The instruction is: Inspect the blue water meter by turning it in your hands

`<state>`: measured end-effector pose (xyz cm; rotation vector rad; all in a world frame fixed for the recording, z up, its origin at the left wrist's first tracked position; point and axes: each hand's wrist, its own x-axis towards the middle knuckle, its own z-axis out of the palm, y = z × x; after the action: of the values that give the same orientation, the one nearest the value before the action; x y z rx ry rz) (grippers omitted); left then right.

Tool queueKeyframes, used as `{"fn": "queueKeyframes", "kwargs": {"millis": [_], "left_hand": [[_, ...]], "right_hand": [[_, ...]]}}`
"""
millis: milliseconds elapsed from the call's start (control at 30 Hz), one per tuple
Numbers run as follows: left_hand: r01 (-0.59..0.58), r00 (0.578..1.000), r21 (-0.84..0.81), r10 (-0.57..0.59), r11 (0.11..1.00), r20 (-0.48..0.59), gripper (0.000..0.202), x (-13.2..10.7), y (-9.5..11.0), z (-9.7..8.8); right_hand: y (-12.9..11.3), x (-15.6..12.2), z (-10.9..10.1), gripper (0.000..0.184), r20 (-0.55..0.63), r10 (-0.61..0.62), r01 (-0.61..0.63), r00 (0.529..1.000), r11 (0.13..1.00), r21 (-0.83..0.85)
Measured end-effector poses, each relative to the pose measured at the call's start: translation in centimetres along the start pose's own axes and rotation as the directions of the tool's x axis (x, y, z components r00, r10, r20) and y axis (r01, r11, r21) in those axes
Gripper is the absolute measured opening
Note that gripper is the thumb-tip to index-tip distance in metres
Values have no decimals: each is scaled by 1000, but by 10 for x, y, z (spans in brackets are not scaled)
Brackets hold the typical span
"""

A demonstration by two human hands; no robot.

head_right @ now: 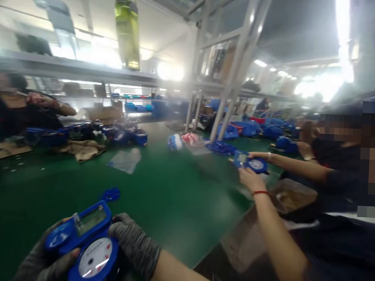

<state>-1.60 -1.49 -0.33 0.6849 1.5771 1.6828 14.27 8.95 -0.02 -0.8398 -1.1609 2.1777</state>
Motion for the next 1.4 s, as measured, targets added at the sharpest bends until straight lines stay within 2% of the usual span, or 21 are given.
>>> {"fn": "queueKeyframes", "kwargs": {"millis": [100, 167, 200, 233, 267, 300, 333, 400, 433, 467, 500, 600, 733, 900, 1000, 1067, 1233, 1400], "left_hand": [[-45, 998, -9, 44, 999, -42, 78, -11, 12, -5], [-46, 996, -45, 43, 998, -74, 78, -18, 12, -8], [-45, 995, -60, 40, 997, -95, 79, -21, 10, -10], [-43, 992, -72, 34, 996, -120, 79, -24, 6, -11], [-42, 989, -85, 29, 996, -147, 80, -27, 2, -12], [-48, 984, -97, 30, 994, -178, 82, -30, -2, -12], [-63, 977, -108, 39, 992, -207, 84, -32, -6, -11], [-99, 966, -135, 62, 986, -249, 88, -34, -13, -7], [-115, 963, -153, 72, 981, -260, 89, -35, -15, -5], [-127, 961, -171, 79, 977, -264, 90, -36, -16, -2], [-130, 961, -186, 78, 974, -264, 89, -36, -16, 1], [-122, 966, -231, 62, 965, -251, 88, -37, -14, 6], [-121, 971, -241, 64, 963, -231, 85, -36, -14, 1], [-121, 978, -246, 72, 962, -198, 83, -38, -17, -7], [-141, 981, -261, 99, 955, -168, 78, -42, -13, -7], [-161, 979, -249, 121, 955, -166, 75, -44, -9, -6], [-177, 977, -224, 144, 958, -159, 73, -46, -4, -5], [-192, 973, -213, 158, 958, -167, 75, -45, -8, -7]], "right_hand": [[-8, -4, 4, 50, 163, 35, -33, 986, 999, -15], [-18, 3, -2, 47, 312, 84, -50, 946, 992, -115], [-22, 12, -7, 44, 347, 96, -31, 933, 982, -188], [-25, 24, -11, 40, 338, 84, 13, 938, 961, -276], [-27, 38, -15, 35, 280, 34, 80, 959, 920, -384], [-27, 54, -18, 31, 201, -54, 153, 978, 843, -516], [-25, 70, -19, 27, 138, -158, 210, 978, 714, -668], [-18, 98, -17, 23, 105, -325, 234, 940, 387, -892], [-14, 108, -14, 22, 117, -363, 218, 924, 251, -943], [-9, 116, -10, 21, 129, -375, 199, 918, 156, -967], [-6, 122, -6, 20, 131, -377, 182, 917, 104, -978], [-1, 130, 5, 19, 139, -367, 165, 920, 41, -985], [-3, 130, 9, 22, 182, -347, 167, 920, -74, -983], [0, 103, -10, 23, 258, -319, 202, 912, -198, -959], [3, 86, -23, 22, 301, -321, 206, 898, -298, -932], [5, 80, -26, 23, 300, -321, 189, 898, -335, -923], [3, 80, -23, 24, 283, -298, 180, 912, -329, -927], [0, 84, -24, 21, 237, -321, 166, 917, -234, -958]]}}
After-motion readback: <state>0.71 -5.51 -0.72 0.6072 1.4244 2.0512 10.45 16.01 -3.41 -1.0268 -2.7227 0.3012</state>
